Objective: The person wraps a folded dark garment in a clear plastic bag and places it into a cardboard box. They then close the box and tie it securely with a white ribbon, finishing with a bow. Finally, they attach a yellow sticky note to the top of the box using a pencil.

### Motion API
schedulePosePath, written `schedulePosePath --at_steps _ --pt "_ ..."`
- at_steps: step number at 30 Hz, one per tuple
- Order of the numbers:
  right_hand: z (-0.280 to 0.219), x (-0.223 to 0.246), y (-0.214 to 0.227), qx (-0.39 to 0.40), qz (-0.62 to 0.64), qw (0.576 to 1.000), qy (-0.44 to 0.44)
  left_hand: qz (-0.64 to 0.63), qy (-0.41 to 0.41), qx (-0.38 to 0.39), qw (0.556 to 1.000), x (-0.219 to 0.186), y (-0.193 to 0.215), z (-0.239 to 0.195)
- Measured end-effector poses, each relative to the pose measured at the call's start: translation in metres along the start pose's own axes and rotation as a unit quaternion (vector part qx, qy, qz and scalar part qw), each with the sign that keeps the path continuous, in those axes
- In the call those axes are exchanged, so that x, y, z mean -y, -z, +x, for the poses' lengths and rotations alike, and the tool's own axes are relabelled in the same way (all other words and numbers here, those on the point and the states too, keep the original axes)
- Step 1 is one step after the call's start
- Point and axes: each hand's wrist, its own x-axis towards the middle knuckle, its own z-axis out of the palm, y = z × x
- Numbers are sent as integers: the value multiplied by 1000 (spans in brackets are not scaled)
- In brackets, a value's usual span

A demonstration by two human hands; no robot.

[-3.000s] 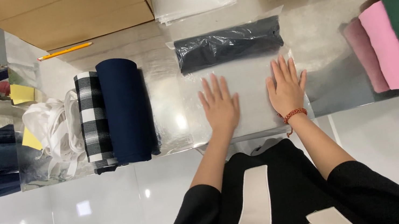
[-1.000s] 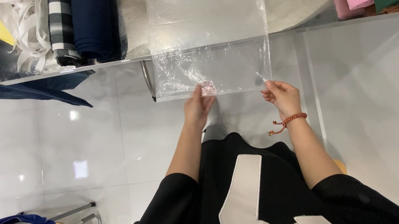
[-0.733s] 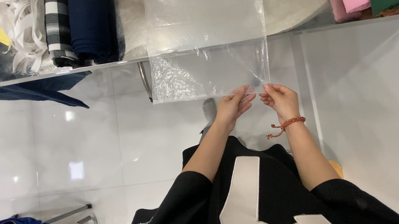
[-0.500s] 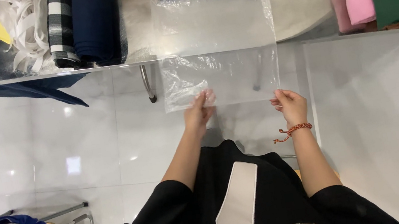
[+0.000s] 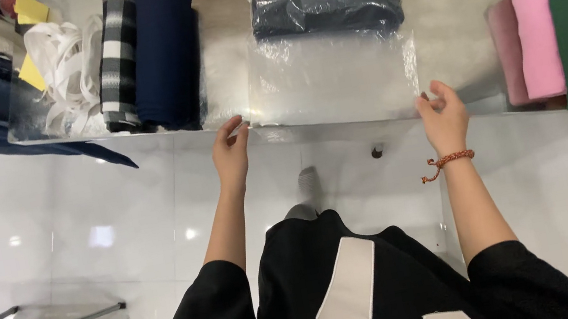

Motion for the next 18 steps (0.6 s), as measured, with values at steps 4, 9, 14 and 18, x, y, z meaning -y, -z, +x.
schedulePosePath --at_steps 4,9,14,18 --pt "53 -30 -24 35 -30 997 -69 -20 40 76 996 1 -27 62" --pt "74 -39 -26 105 -49 984 -133 19 88 119 989 26 -44 120" --pt "72 -22 -14 102 9 985 -142 -2 99 160 982 -18 -27 115" --pt "78 14 6 113 101 983 -108 -42 50 164 984 -42 -10 135"
